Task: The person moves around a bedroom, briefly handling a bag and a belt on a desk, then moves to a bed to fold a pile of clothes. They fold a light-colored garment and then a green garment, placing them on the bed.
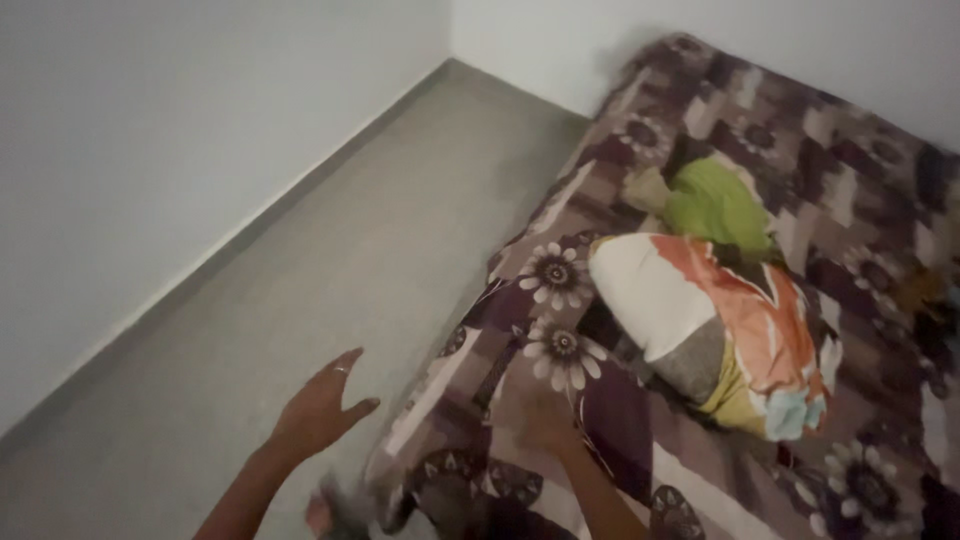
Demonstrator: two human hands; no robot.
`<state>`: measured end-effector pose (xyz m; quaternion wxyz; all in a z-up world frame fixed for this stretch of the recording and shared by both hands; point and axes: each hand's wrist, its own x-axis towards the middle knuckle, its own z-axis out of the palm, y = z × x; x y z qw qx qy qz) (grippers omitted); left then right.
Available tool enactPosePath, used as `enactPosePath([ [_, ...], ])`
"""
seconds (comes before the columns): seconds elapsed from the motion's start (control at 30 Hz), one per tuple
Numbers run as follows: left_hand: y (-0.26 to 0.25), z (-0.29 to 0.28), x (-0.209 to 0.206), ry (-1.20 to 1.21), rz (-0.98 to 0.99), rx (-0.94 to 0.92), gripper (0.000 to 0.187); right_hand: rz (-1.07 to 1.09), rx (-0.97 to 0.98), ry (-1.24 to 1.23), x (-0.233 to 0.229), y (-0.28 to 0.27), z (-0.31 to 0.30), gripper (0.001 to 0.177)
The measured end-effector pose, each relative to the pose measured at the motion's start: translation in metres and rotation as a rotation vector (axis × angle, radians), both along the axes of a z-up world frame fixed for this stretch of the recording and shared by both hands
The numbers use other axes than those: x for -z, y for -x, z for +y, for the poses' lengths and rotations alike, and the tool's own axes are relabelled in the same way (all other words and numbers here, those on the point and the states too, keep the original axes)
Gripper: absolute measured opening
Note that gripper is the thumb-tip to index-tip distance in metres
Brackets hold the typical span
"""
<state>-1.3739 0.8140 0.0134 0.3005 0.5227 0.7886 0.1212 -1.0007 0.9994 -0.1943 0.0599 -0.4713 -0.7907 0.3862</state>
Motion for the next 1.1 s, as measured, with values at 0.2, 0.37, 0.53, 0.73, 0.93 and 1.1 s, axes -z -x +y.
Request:
enactPosePath([
  [0.2, 0.07, 0.06, 0.021, -0.014, -0.001, 0.248, 0.084, 0.182, 0.477, 0.03, 0.01, 0.008, -0.035, 0.066],
  [0.37, 0.13, 0.113, 0.002, 0.19, -0.003, 0.402, 0.084, 0.275, 0.727, -0.033, -0.008, 0.056, -0.044, 0.066],
  [0.53, 0.173, 0.162, -0.012, 0.12, -0.054, 0.483, 0.082, 0.303, 0.894, -0.066, -0.012, 0.082, -0.071, 0.065],
  [0.73, 0.189, 0.203, 0.007, 0.094, -0.095, 0.555, 0.082, 0.303, 1.045, -0.079, -0.014, 0.104, -0.072, 0.064],
  [0.93, 0.188, 0.254, 0.032, -0.253, -0.151, 0.741, 0.08, 0.275, 1.051, -0.02, -0.006, 0.106, -0.036, 0.063],
  [1.1, 0.166, 0.327, 0.046, -0.112, -0.153, 0.778, 0.078, 0.188, 1.042, 0.104, -0.006, 0.096, -0.008, 0.062],
])
